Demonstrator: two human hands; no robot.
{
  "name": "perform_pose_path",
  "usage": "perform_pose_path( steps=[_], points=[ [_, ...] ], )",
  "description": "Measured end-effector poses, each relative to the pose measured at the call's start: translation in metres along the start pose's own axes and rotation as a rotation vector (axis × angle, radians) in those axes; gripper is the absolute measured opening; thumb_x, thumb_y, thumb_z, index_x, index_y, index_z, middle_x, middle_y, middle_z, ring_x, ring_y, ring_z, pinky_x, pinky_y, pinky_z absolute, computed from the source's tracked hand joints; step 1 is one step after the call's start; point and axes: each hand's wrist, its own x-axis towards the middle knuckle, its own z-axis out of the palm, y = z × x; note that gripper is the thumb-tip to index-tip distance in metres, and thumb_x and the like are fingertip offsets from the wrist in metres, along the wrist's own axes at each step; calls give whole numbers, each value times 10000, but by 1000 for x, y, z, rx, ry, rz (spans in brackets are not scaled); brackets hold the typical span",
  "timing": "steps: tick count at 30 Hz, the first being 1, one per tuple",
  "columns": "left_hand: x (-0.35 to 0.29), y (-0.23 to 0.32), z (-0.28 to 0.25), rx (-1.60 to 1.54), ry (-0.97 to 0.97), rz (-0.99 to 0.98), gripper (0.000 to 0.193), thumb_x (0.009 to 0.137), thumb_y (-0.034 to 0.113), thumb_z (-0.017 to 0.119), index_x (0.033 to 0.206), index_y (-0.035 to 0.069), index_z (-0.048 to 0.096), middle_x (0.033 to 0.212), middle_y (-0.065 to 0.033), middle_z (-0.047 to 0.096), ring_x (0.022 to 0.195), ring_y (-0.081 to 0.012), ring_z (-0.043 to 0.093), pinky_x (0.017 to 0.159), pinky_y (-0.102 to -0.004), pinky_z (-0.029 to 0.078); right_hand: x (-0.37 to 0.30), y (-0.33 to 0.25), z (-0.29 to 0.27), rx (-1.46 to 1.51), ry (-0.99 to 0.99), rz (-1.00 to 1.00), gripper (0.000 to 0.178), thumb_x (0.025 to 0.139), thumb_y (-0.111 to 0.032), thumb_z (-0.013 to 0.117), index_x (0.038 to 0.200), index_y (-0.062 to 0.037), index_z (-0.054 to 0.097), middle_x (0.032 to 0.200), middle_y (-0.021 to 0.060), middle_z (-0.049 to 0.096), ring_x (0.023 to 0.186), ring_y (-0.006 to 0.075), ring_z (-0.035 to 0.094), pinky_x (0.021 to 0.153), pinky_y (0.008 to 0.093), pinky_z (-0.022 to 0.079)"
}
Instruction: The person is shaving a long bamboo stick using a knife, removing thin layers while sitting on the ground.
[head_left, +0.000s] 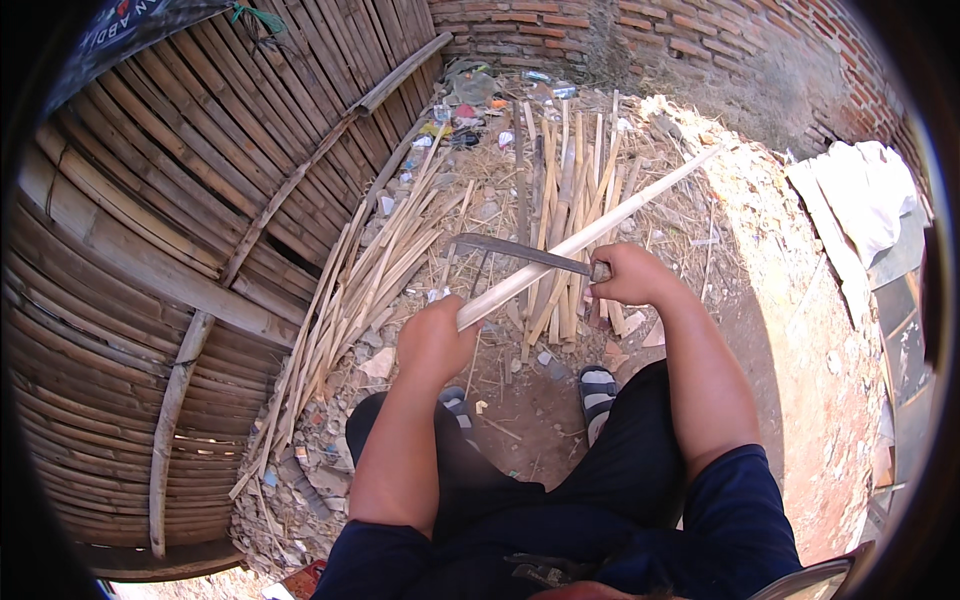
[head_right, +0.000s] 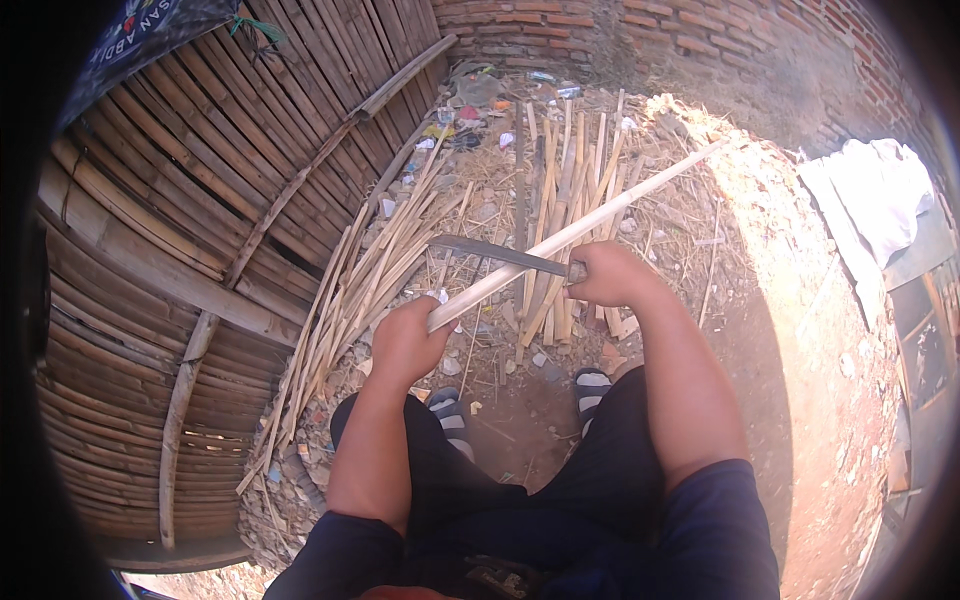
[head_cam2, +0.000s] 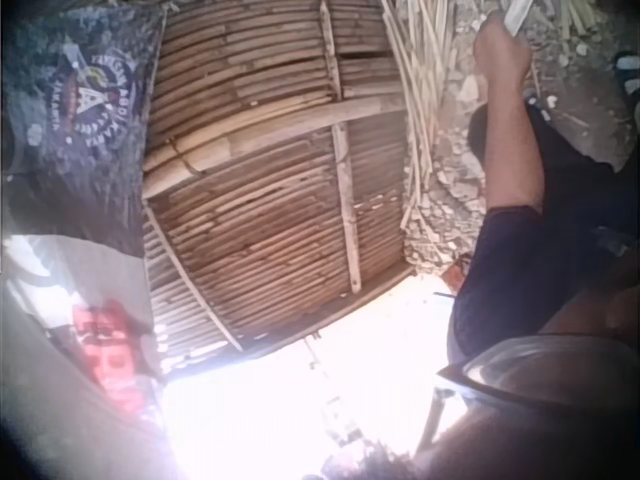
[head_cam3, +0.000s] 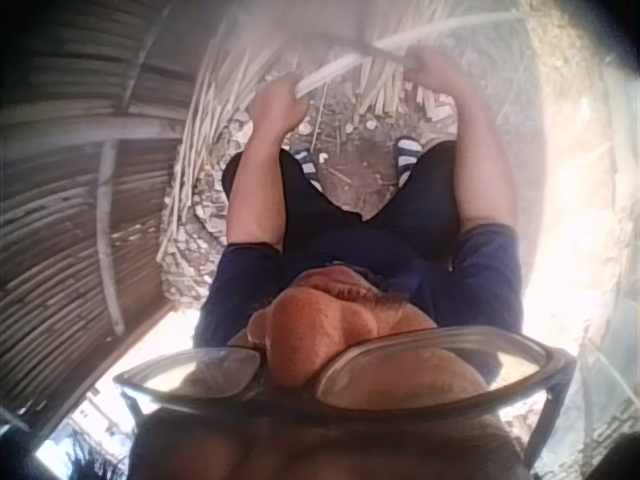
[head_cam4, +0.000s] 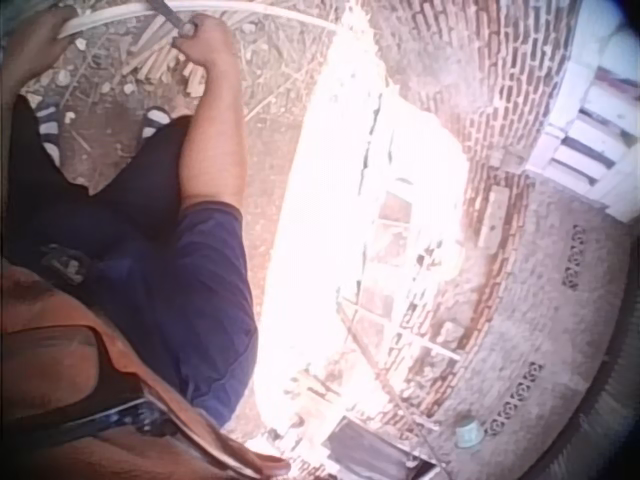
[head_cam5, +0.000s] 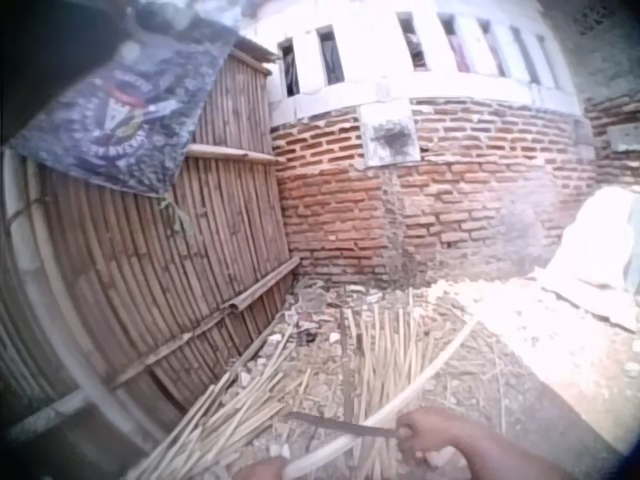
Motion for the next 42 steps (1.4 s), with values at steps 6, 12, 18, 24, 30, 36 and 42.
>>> perform_pose_path(
  steps=[6,12,18,24,30,36,42],
  points=[
    [0,0,1,17,4,4,324,918,333,797,1064,46,758,978,-188,767,938,-420,730,814,-511,557,-2,-16,2,-8,-78,-45,428,780,-295,904,1083,-28,765,917,213,755,864,384,736,783,467,561],
    [0,-1,2,22,8,0,326,918,334,799,1071,49,761,954,-189,767,929,-421,732,810,-510,559,-2,-22,1,7,-98,-57,415,791,-307,904,1061,-26,761,909,198,757,854,368,734,778,452,558],
    [0,-1,3,19,12,13,321,920,333,797,1060,47,757,952,-192,764,929,-421,731,808,-511,559,-1,-8,-4,5,-118,58,478,815,-359,879,1114,-7,757,1052,236,763,1032,412,733,911,487,564],
    [0,-3,3,35,-4,4,304,917,328,800,1046,57,757,961,-183,767,936,-414,733,814,-510,559,1,-15,3,-42,-125,-31,462,797,-354,899,1091,-26,758,874,191,751,839,359,734,771,454,555],
    [0,-2,4,34,-19,-9,293,915,328,804,1039,67,755,971,-177,770,943,-412,735,821,-512,561,1,-16,7,-35,-122,-67,476,796,-380,898,1085,-28,758,852,187,747,856,365,745,781,464,559],
    [0,-2,3,58,-36,6,299,911,331,808,1050,71,757,965,-181,769,946,-412,737,827,-516,562,-1,-21,3,-58,-163,-35,497,804,-391,887,1124,-33,759,958,205,758,950,377,746,844,471,565],
    [0,-3,2,69,-61,4,301,904,340,813,1051,81,765,966,-176,772,942,-409,741,831,-519,564,-2,-31,-1,-77,-232,15,549,816,-381,872,1225,-36,748,1112,218,766,1082,390,732,941,476,566]
  ],
)
